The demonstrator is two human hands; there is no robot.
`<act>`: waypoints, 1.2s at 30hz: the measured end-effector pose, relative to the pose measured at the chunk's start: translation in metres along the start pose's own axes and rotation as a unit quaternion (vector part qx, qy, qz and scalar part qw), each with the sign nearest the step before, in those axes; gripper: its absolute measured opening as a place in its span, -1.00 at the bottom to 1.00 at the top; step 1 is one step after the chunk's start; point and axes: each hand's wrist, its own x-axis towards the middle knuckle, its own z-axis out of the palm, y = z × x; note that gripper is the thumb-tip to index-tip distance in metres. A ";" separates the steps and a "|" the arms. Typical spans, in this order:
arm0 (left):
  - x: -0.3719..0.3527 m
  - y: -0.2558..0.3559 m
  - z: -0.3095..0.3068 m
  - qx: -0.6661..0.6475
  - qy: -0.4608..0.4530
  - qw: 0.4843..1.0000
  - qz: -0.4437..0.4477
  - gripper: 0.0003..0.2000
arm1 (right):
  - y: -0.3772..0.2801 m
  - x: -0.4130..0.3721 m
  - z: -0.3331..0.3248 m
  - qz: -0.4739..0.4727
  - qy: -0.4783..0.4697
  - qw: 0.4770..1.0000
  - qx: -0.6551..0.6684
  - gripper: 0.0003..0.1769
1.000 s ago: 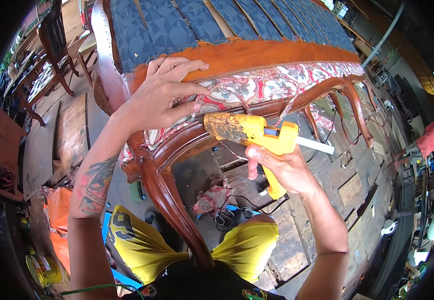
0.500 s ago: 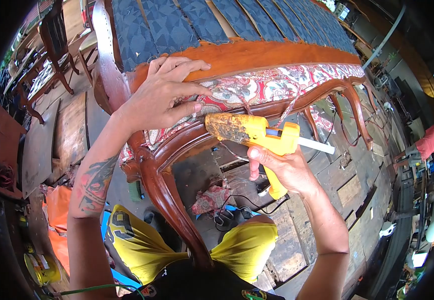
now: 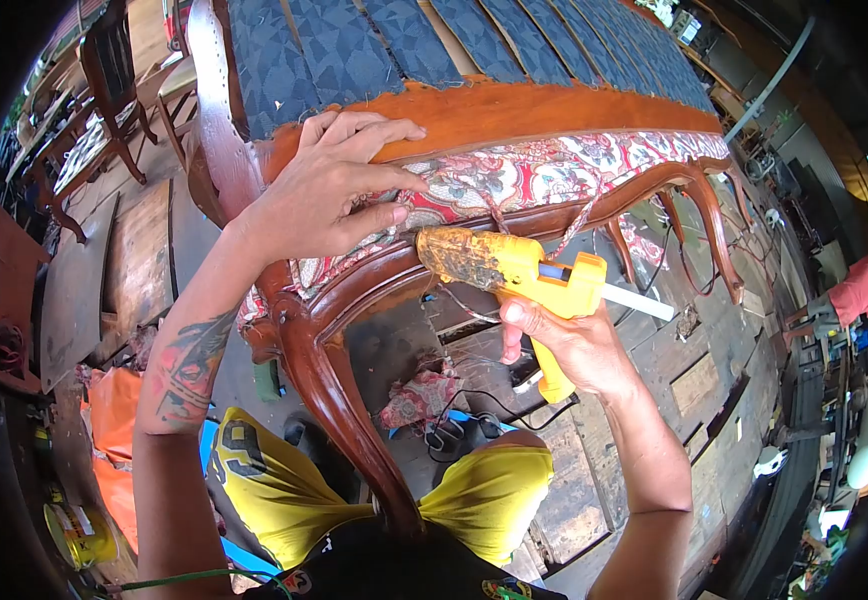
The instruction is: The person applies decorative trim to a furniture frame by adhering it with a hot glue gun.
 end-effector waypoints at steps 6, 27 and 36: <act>0.000 0.001 0.000 0.003 0.006 1.000 0.001 -0.70 | 0.002 0.000 -0.001 -0.005 -0.003 1.000 -0.003 -0.63; -0.001 0.000 0.001 0.005 0.011 1.000 0.005 -0.71 | 0.002 -0.001 -0.002 0.011 0.015 1.000 0.004 -0.63; -0.001 0.001 0.001 0.009 0.010 1.000 0.003 -0.70 | 0.000 -0.001 -0.002 0.017 0.012 1.000 0.002 -0.56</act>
